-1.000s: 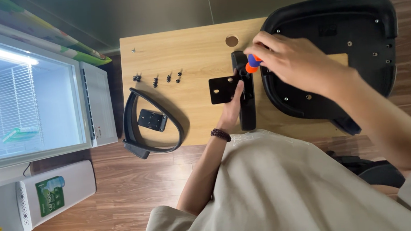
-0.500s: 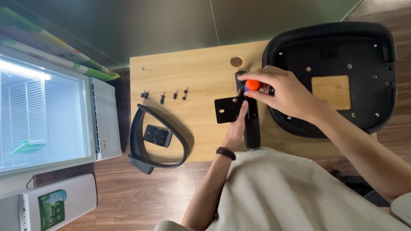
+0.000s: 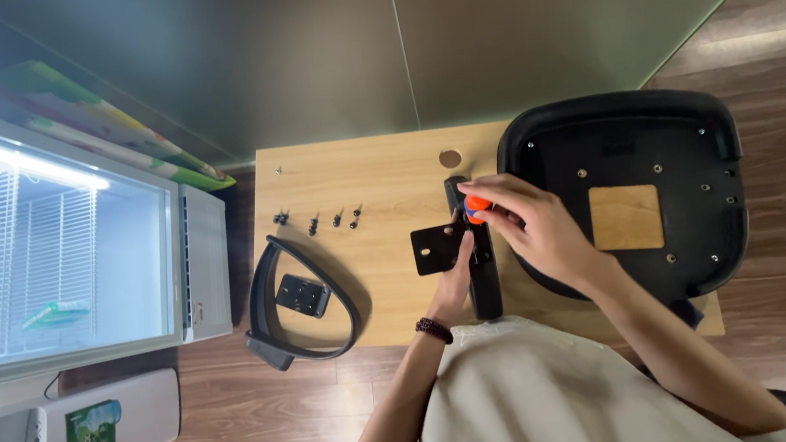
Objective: The recorder uses a screwdriver to attach armrests to an office chair component.
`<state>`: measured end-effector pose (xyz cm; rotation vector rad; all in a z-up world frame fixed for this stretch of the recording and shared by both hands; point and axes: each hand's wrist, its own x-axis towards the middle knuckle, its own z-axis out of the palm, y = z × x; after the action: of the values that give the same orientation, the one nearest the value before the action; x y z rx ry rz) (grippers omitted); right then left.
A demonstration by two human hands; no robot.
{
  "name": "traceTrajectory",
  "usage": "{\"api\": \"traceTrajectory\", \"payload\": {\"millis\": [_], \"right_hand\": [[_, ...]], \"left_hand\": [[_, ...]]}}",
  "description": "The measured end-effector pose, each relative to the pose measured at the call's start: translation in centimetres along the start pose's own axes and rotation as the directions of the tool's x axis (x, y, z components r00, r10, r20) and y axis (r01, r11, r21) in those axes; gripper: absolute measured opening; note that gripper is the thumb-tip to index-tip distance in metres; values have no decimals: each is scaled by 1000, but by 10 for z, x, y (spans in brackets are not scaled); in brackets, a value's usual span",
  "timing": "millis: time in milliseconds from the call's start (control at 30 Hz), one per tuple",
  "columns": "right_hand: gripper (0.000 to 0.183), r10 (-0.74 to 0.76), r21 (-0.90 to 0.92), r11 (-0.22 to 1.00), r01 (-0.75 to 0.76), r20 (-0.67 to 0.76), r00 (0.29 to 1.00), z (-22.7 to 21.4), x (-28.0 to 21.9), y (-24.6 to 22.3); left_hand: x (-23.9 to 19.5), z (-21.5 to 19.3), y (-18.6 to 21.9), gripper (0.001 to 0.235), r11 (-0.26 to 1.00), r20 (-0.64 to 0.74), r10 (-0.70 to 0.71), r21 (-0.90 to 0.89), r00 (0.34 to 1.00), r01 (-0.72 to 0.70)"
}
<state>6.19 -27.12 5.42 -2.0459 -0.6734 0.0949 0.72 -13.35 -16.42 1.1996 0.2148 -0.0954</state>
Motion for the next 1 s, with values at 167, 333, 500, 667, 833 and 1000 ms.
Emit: {"api": "traceTrajectory", "payload": {"millis": [167,333,500,667,833,1000], "right_hand": [[37,69,231,970,-74,28,997,16,-7,13],[29,-109,37,992,118,-187,976,32,-8,18],[15,-80,52,994,96,-253,964,29,-6,29],[24,-106,-22,994,104,-128,986,8,1,22],[27,-165,-121,982,145,-177,970,6,-2,33],[48,17,117,993,-2,-130,991,12,0,26]], "left_hand": [[4,-7,-23,57,997,-5,-73,-37,997,73],[8,-13,-42,52,998,44,-42,-52,998,44],[3,1,-12,61,995,19,-84,-44,996,84],[1,-2,-11,66,995,-4,-98,-21,995,98],[3,-14,-21,67,997,-26,-68,24,997,69],[7,-15,-31,64,999,8,-32,20,999,32]]}}
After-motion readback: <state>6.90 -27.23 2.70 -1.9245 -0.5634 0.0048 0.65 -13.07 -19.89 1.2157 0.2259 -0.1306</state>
